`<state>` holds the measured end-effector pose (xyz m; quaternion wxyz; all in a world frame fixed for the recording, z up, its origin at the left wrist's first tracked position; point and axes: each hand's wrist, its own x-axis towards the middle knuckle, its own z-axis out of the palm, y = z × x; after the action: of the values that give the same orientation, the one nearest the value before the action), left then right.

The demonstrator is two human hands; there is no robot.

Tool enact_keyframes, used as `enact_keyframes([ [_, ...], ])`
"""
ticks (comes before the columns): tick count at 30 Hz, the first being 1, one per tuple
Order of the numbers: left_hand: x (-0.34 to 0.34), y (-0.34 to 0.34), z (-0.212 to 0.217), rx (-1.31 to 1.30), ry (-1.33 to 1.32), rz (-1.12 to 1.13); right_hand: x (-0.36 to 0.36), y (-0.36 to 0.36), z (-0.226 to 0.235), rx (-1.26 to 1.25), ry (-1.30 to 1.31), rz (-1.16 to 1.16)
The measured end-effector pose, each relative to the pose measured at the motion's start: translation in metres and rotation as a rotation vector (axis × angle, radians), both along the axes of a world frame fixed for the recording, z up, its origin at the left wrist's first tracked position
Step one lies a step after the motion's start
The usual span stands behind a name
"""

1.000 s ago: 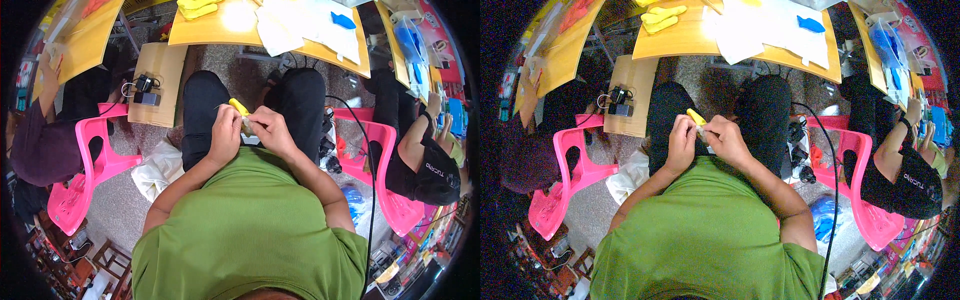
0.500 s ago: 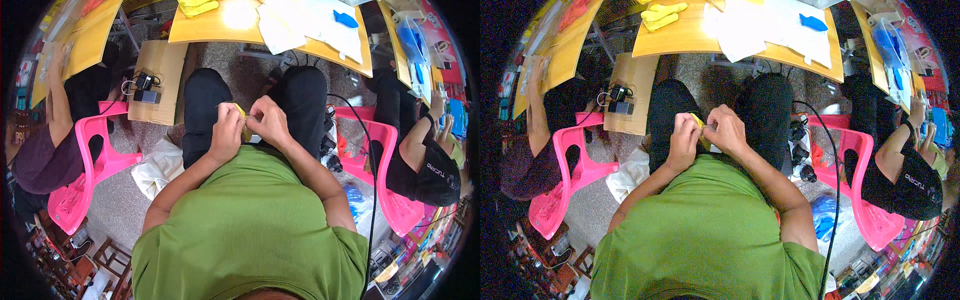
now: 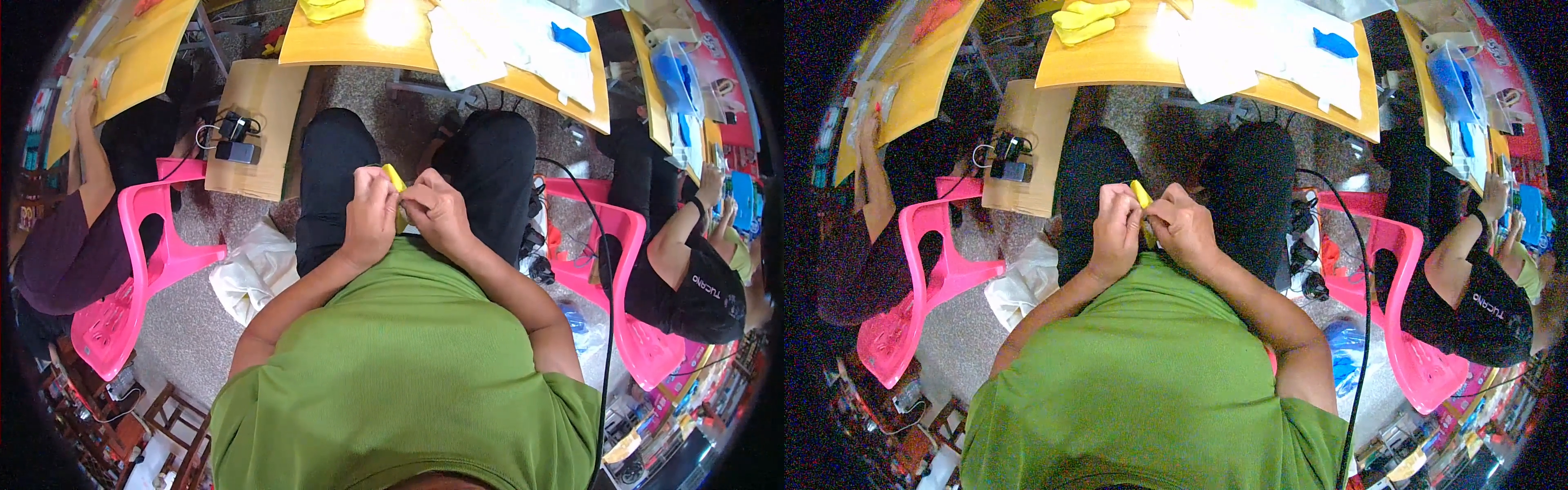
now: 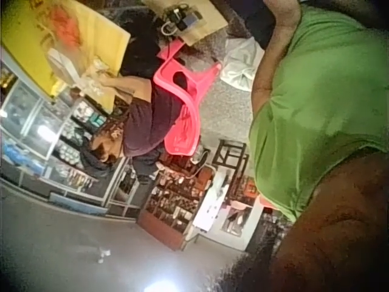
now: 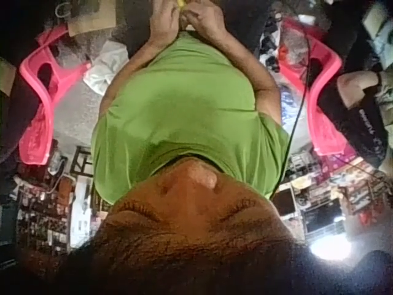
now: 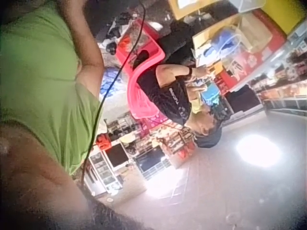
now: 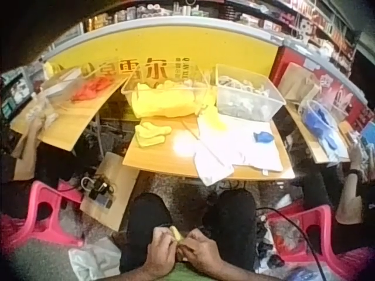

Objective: Assemble small yellow fabric craft items by inserting a stick into them and then packaging them into plastic bags.

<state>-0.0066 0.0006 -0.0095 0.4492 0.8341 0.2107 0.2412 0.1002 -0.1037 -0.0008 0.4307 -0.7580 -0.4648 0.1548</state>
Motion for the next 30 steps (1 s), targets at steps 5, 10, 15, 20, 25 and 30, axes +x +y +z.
enact_keyframes([
  [5,0.001,-0.003,0.006,0.149,0.061,-0.061,0.002,0.006,-0.011,-0.117,-0.019,-0.034],
  [10,-0.001,-0.004,-0.019,-0.274,-0.044,-0.014,0.001,0.009,-0.015,-0.164,0.163,-0.251],
  [15,-0.002,-0.004,-0.019,-1.162,-0.019,0.038,0.005,0.002,-0.025,-0.071,0.306,-0.198],
  [20,-0.003,0.002,-0.038,-1.500,-0.023,0.080,0.004,-0.008,-0.009,-0.043,0.890,-0.231],
  [25,-0.001,0.001,-0.037,-1.625,-0.001,0.158,-0.001,-0.014,-0.010,-0.028,0.542,-0.104],
  [30,-0.001,-0.004,-0.044,-1.590,0.000,0.095,0.002,-0.008,-0.001,-0.084,0.005,0.120],
])
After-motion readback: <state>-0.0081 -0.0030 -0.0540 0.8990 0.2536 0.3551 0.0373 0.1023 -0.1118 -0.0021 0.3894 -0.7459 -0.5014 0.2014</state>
